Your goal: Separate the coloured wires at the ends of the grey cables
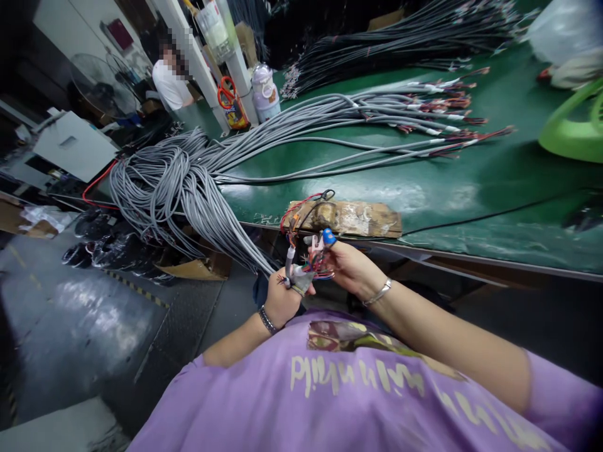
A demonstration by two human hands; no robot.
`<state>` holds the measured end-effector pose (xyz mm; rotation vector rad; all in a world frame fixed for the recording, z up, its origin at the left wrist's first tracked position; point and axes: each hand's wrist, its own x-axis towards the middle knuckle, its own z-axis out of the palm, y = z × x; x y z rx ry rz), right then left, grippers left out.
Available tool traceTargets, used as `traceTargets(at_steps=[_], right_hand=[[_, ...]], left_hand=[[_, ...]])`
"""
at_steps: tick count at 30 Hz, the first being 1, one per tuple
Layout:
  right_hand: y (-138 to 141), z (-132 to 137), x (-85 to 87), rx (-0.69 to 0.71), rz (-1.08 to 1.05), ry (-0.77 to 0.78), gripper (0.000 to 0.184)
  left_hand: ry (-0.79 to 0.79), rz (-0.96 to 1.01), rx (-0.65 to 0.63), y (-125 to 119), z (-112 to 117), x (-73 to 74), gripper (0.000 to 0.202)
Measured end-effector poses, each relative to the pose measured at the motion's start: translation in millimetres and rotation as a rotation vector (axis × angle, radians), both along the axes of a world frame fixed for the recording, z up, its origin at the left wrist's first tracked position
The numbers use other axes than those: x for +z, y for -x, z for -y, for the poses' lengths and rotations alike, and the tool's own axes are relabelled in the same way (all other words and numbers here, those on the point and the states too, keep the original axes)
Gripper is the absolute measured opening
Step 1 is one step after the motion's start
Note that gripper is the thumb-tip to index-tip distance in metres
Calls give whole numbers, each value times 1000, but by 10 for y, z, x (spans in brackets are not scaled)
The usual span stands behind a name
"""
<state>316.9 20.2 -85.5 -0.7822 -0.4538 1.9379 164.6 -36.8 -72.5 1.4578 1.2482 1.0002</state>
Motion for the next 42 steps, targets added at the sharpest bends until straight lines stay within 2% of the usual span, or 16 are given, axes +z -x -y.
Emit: traceTargets(at_steps=[4, 8, 11, 15, 24, 28, 34, 37, 42], right_hand=[[-8, 24, -8, 22, 4, 6, 31], [-56, 30, -5, 83, -10, 0, 38], [-82, 16, 0, 102, 5, -5, 36], [-78, 8, -11, 55, 88, -52, 29], [-54, 2, -99, 9, 62, -85, 35], [-35, -7, -112, -18, 53, -114, 33], [-14, 14, -85, -24, 36, -74, 30], [-73, 58, -82, 49, 10, -73, 39], [-244, 142, -76, 373, 130, -96, 41]], left_hand=[[-13, -20, -7, 16, 5, 3, 36], [-18, -14, -18, 35, 32, 82, 37], [-28, 10, -24, 67, 62, 114, 40], [-44, 31, 7, 86, 78, 76, 39], [17, 119, 102, -37, 4, 12, 39], [54, 98, 101, -40, 1, -10, 42], [47, 66, 83, -24, 6, -23, 41], [44, 59, 84, -4, 21, -22, 41], [2, 8, 48, 71, 78, 7, 36]])
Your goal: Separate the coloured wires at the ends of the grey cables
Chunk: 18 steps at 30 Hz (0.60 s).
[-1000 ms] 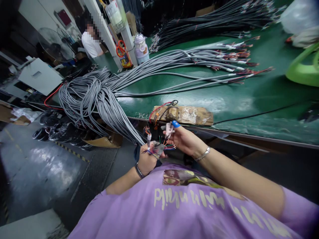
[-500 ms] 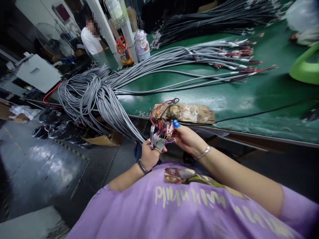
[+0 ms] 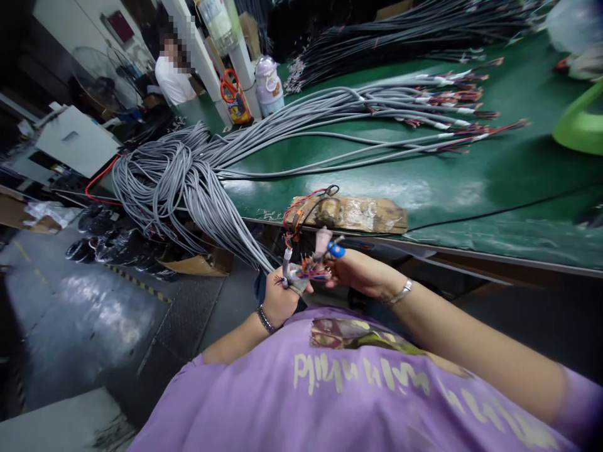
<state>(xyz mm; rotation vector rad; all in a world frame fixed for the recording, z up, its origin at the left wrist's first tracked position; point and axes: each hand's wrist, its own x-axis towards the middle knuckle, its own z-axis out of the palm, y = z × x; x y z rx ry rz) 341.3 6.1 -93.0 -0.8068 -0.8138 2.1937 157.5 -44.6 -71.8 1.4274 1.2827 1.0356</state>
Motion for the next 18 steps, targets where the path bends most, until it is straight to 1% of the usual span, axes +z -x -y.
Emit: traceTargets(at_steps=[2, 4, 6, 10, 12, 14, 16, 18], right_hand=[[-27, 15, 28, 52, 80, -73, 36], [-14, 23, 81, 50, 151, -163, 35], [28, 37, 153, 50, 202, -250, 36], [111, 108, 278, 103, 315, -375, 40], [113, 143, 289, 91, 350, -404, 43], [81, 163, 258, 43, 332, -396, 48], [28, 172, 202, -13, 306, -352, 51], [-17, 183, 146, -37, 290, -308, 49]], left_hand=[[-11, -44, -36, 31, 8, 18, 32], [-7, -70, -98, 60, -7, 24, 30], [6, -75, -188, 90, -47, 11, 27], [122, -125, -395, 145, -136, -14, 18], [177, -133, -444, 160, -153, 4, 16], [180, -105, -419, 161, -144, 40, 18], [141, -77, -338, 149, -118, 76, 21], [98, -67, -236, 129, -92, 94, 26]])
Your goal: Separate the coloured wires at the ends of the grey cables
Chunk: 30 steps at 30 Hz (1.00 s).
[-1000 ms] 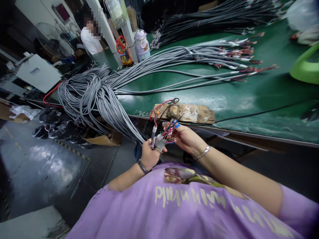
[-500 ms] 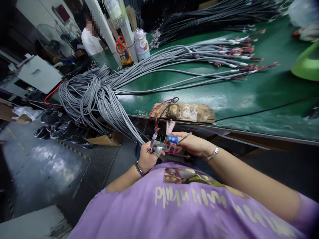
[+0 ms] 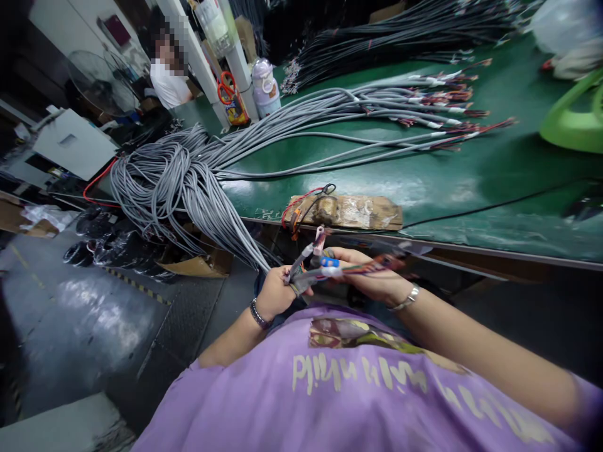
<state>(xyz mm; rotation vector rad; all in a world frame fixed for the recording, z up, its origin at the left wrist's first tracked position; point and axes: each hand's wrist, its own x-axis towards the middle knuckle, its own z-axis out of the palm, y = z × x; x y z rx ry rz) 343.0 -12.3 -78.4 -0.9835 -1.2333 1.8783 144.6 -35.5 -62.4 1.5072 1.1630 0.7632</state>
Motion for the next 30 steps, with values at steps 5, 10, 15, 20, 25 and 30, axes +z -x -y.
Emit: traceTargets(at_steps=[5, 10, 15, 20, 25, 30], right_hand=[[60, 82, -12, -95, 43, -64, 45], [222, 141, 78, -138, 34, -61, 43], [220, 102, -18, -175, 35, -29, 45], [163, 95, -90, -116, -64, 65, 45], [186, 95, -93, -141, -93, 41, 43], [202, 99, -53, -137, -80, 12, 36]], left_hand=[[-37, 28, 105, -44, 4, -46, 39], [40, 35, -56, -35, -23, -115, 35], [-35, 10, -14, -2, 14, -81, 33], [-69, 1, 72, -7, 33, -15, 39], [-57, 14, 32, -28, 10, -5, 41], [-49, -36, -11, -22, -2, -6, 39]])
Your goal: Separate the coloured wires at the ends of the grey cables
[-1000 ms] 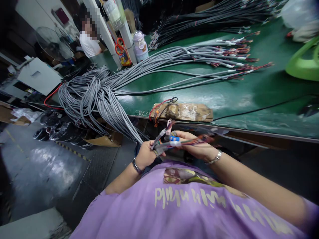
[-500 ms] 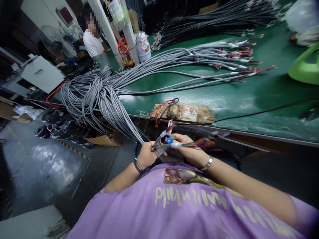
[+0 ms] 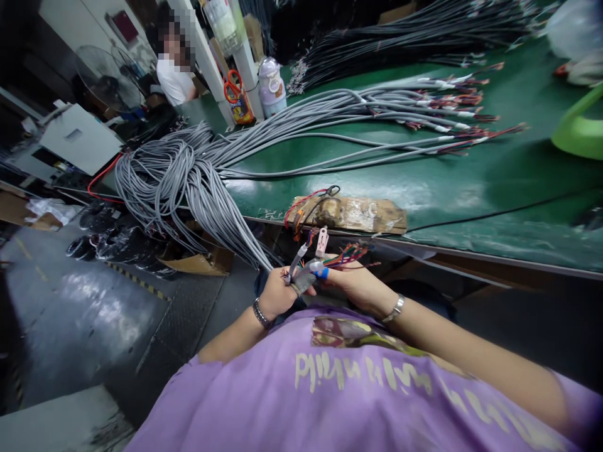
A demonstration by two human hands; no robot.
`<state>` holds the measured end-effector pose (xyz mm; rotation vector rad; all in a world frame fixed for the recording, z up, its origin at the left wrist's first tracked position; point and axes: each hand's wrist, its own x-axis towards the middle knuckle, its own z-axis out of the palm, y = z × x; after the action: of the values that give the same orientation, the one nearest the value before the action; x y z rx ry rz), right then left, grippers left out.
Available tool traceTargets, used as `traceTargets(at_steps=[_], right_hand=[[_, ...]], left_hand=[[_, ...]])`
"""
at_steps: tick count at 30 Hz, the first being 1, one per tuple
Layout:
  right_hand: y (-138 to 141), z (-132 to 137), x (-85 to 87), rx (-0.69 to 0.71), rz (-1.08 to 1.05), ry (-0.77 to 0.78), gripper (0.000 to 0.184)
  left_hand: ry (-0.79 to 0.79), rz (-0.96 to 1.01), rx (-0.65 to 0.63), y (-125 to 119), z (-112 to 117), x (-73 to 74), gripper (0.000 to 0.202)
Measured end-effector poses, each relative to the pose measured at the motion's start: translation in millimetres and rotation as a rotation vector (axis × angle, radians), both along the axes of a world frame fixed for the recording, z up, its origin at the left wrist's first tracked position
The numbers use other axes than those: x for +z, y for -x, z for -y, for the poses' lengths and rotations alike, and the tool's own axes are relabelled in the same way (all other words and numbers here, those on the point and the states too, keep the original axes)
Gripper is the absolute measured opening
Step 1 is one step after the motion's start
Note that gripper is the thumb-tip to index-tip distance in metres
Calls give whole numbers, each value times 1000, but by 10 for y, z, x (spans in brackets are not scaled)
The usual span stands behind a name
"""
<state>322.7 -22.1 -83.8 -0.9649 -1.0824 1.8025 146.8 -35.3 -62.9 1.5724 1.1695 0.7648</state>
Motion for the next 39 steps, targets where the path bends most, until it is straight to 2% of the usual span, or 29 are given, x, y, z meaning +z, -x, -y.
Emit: traceTargets(at_steps=[9, 14, 19, 22, 26, 31, 34, 39], right_hand=[[0, 8, -51, 17, -51, 41, 39], [5, 16, -31, 24, -5, 23, 32], [45, 23, -112, -80, 0, 61, 24], [44, 27, -109, -89, 6, 79, 21], [21, 28, -45, -78, -18, 79, 28], [17, 7, -51, 33, -125, 90, 41], [33, 3, -66, 2, -71, 52, 37], [27, 20, -48, -55, 22, 23, 39]], left_hand=[[3, -3, -41, 23, -13, -21, 42], [11, -5, -50, 30, -8, -26, 44], [-30, -7, 43, 0, 37, -2, 40], [-41, -3, 97, -12, 59, 11, 41], [-20, 21, 99, 2, 51, 17, 44], [-5, 1, 8, 27, 18, 27, 47], [-13, -13, -1, 27, 18, 27, 49], [-4, -14, 55, 21, 41, 4, 50]])
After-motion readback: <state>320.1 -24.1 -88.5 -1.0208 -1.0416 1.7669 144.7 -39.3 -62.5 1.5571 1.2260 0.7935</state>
